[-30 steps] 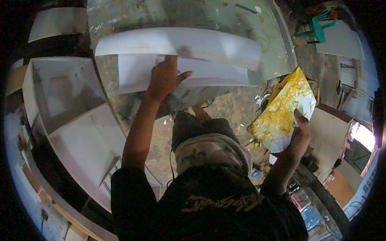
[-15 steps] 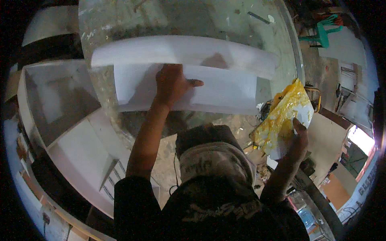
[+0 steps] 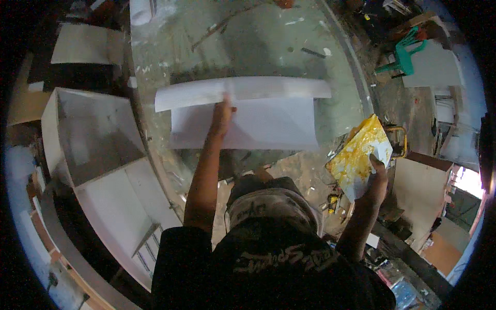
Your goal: The person applies a yellow adhesive to the interior edges of a white wooden cabinet frame and then applies the same adhesive to a flat white sheet of material using a scraper.
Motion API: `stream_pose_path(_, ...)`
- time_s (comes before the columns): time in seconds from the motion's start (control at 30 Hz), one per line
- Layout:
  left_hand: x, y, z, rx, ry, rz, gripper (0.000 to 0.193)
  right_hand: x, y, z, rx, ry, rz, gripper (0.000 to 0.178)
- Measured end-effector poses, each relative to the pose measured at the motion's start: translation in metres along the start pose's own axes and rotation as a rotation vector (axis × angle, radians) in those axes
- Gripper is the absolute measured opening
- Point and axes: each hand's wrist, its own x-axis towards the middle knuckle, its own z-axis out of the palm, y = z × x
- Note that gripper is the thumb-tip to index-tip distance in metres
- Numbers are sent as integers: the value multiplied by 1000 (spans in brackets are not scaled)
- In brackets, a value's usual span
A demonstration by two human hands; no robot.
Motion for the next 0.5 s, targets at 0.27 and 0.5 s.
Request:
stream_pose_path(0.27, 113, 2, -49, -759, 301, -550, 67, 11, 40, -8, 286, -14, -247, 54)
stream_pose_path(0.5, 153, 170, -109, -1228, 265, 155, 63, 4, 48, -14, 338, 13, -318, 51)
